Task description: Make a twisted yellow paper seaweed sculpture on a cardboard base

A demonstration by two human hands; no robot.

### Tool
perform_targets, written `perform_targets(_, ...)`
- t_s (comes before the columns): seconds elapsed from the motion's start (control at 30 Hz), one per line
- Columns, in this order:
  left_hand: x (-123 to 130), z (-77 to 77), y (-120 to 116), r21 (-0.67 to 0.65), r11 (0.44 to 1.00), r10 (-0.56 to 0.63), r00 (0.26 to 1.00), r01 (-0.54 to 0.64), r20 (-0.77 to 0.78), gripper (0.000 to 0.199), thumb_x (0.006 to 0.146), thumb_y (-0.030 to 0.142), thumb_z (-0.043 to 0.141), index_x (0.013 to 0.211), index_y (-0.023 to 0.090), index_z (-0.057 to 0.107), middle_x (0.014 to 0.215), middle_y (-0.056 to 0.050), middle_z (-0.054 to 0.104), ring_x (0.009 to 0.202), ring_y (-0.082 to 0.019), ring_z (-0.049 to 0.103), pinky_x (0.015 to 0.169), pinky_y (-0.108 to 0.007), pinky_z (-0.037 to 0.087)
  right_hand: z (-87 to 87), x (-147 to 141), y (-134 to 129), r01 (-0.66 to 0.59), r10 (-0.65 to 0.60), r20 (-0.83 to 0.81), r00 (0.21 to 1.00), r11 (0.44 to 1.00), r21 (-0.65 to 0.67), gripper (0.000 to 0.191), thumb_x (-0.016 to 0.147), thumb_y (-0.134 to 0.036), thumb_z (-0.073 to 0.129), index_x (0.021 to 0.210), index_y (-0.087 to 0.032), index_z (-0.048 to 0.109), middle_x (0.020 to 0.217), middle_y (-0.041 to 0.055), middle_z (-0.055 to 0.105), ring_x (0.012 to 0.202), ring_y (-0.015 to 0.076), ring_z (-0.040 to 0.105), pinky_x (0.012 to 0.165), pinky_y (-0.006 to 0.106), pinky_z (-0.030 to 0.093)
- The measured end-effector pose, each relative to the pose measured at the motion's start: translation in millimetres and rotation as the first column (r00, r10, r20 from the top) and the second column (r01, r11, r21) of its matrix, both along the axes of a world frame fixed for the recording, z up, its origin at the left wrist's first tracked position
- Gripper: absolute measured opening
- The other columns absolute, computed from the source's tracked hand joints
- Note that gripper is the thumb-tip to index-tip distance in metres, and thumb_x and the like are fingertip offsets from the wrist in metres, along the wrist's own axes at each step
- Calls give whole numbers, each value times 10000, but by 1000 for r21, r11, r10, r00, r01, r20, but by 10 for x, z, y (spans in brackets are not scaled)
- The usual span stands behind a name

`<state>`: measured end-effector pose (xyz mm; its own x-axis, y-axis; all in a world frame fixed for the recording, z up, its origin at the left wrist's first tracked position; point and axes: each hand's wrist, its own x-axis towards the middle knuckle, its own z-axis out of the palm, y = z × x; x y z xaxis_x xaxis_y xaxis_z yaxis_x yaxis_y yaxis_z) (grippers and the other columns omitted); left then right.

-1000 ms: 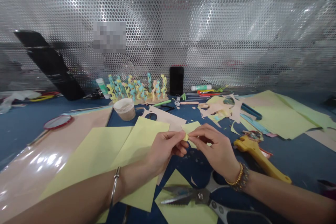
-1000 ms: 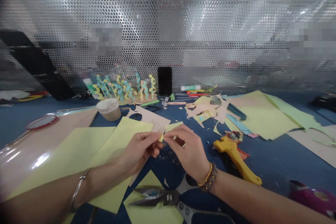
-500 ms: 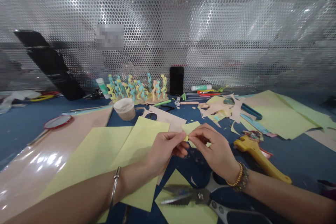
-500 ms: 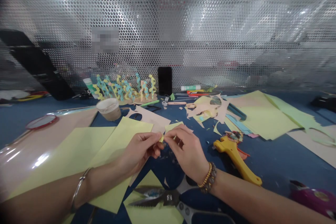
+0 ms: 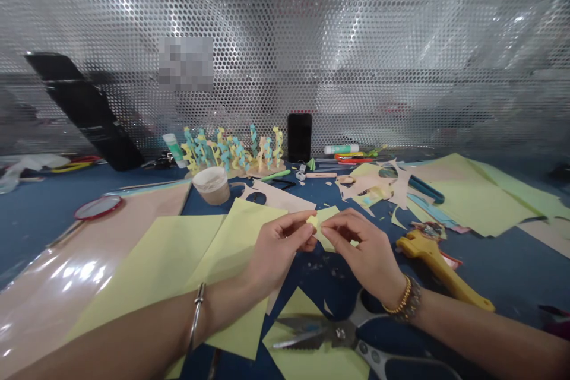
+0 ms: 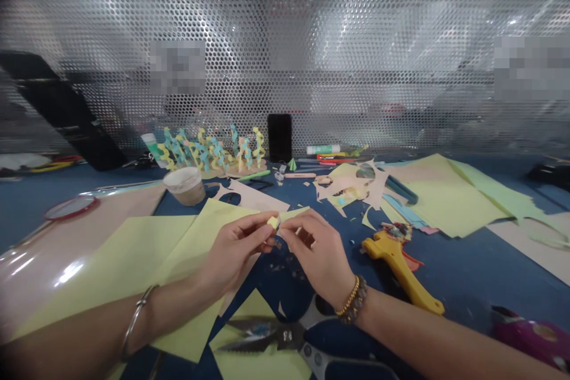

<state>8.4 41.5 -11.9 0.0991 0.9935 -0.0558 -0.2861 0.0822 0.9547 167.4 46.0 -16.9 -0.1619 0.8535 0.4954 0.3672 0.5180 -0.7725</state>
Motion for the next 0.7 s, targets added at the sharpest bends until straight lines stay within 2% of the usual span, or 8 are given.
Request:
perform_targets(0.13, -9, -39, 12, 36, 999, -36, 999, 36, 12, 263, 732, 231, 705, 991, 187, 724, 678, 5, 651, 583, -57, 545, 594, -177, 455, -4, -1, 8, 23, -25, -50, 998, 999, -37, 92, 829, -273, 609, 857, -210, 668, 804, 17, 598, 590, 112, 535, 525, 235, 453)
perform_targets(0.3, -32, -80, 7, 79, 994, -70, 996, 74, -53, 248, 757, 220, 681, 1001, 210, 727, 635, 9, 638, 580, -64, 536, 604, -186, 442, 13, -3, -5, 39, -40, -41, 998, 999, -19, 71, 807, -243, 633, 781, -204, 686, 763, 21, 611, 634, 127, 553, 536, 233, 446)
perform_targets(0.7, -62, -37, -9, 164, 979, -94, 981, 122, -168, 214, 790, 191, 630, 965, 251, 736, 614, 33, 613, 558, -70, 543, 603, -202, 432, 33, 28, -42, -6, 5, 22, 1000, 1000, 21, 92, 837, -209, 594, 764, -200, 648, 762, 10, 582, 649, 117, 533, 567, 223, 434)
